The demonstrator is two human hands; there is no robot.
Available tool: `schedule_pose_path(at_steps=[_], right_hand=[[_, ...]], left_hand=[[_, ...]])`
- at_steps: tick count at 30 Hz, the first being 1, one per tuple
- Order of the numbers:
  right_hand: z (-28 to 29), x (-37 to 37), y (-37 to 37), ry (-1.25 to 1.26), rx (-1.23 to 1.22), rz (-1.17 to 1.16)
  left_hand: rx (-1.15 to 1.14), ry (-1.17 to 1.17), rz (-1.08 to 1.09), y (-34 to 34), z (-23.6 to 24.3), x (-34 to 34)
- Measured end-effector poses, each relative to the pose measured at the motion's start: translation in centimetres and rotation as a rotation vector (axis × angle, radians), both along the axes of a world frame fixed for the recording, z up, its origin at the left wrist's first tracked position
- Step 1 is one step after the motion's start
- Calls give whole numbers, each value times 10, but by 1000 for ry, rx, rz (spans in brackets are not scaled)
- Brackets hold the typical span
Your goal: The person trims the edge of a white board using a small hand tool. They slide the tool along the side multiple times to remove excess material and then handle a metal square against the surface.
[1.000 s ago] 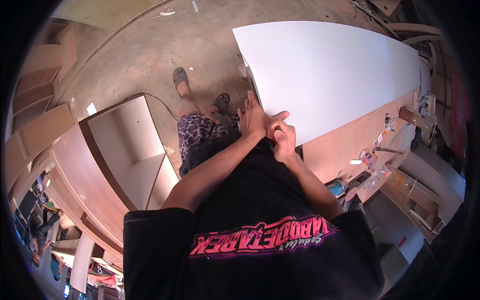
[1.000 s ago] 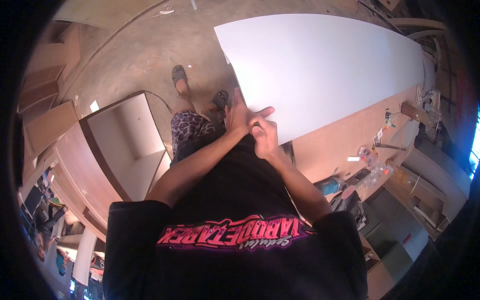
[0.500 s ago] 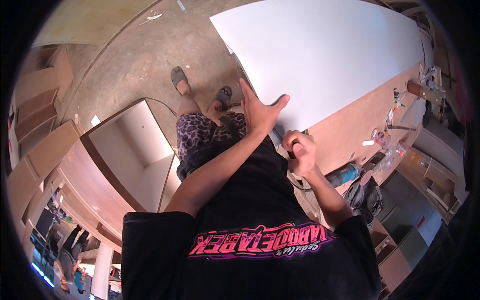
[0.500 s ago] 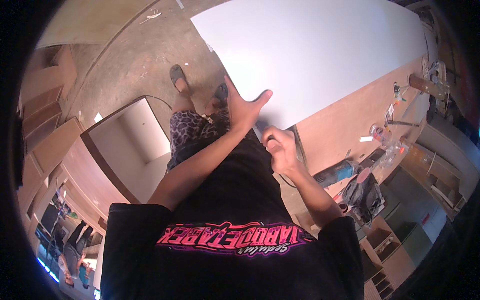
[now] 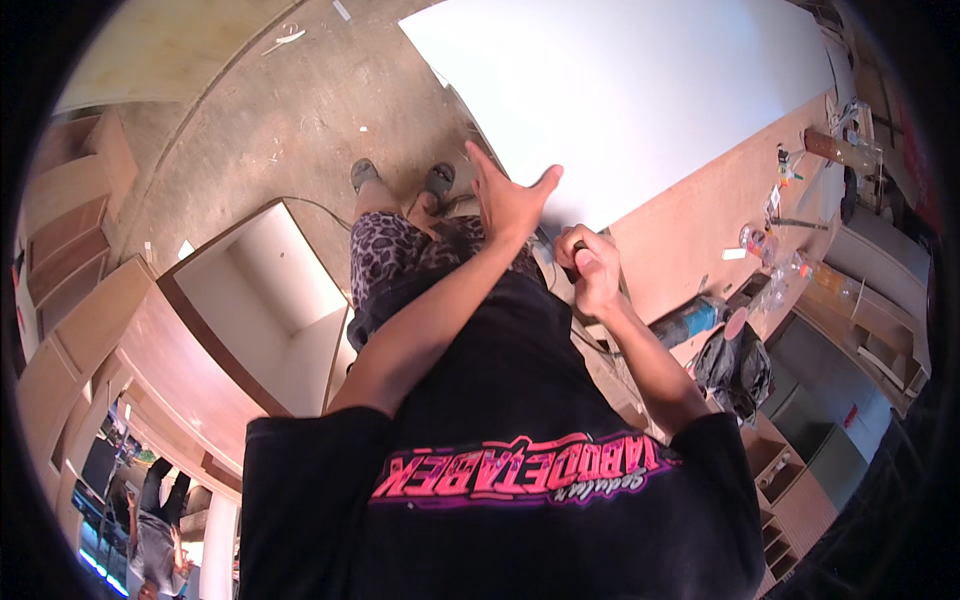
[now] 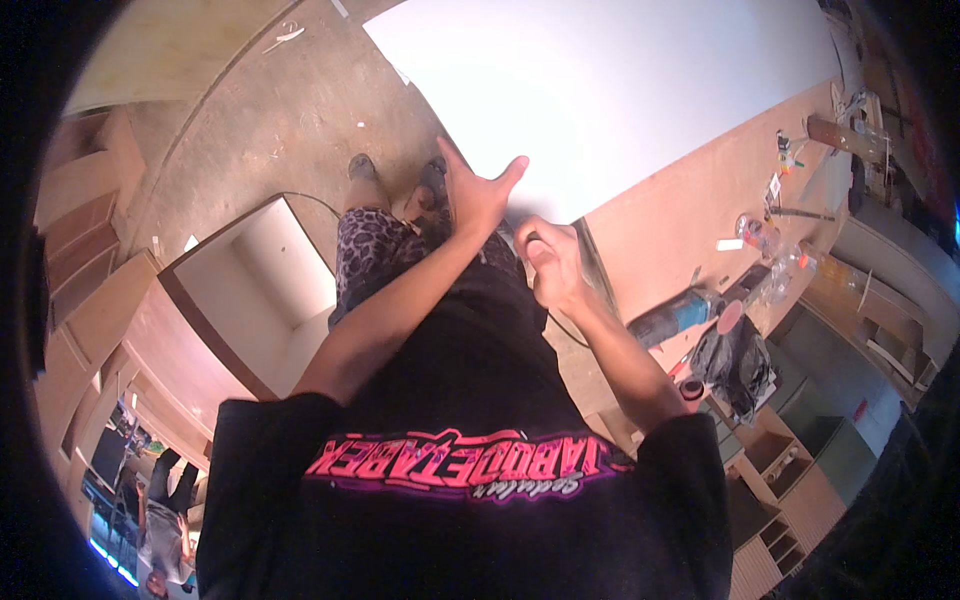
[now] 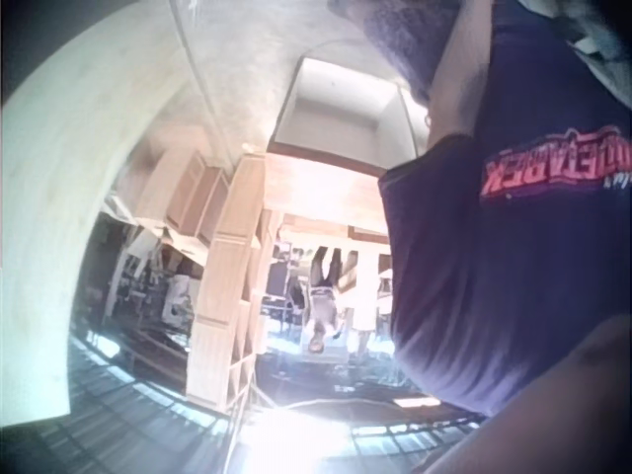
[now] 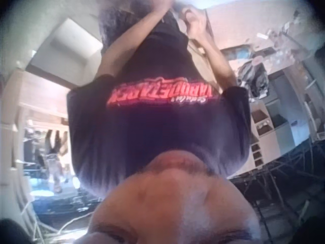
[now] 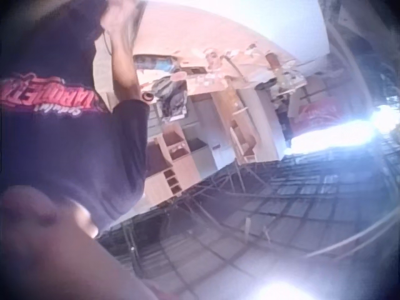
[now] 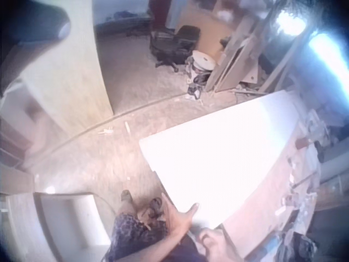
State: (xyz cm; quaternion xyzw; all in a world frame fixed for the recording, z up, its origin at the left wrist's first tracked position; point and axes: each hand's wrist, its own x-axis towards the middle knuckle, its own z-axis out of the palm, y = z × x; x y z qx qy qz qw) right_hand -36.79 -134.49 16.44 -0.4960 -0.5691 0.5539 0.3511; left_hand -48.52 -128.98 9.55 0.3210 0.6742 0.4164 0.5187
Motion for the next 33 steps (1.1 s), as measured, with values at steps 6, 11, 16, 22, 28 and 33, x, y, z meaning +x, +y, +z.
schedule_pose_path(at_steps=[6, 11, 16, 22, 28, 33], right_hand=[[5, -2, -6, -147, 31, 10], [-1, -4, 4, -120, 30, -7], [-1, -3, 9, 1, -67, -20], [0, 3, -16, 278, -317, -117], [50, -68, 56, 1241, -668, -723], [47, -88, 77, 899, -396, -566]], left_hand=[[47, 37, -14, 5, 0, -4], [73, 213, -166, 22, -5, -17], [180, 141, -187, 20, 4, -31], [199, 35, -329, -11, -17, -102], [559, 195, -612, -16, 23, -164], [228, 42, -353, 0, 13, -140]])
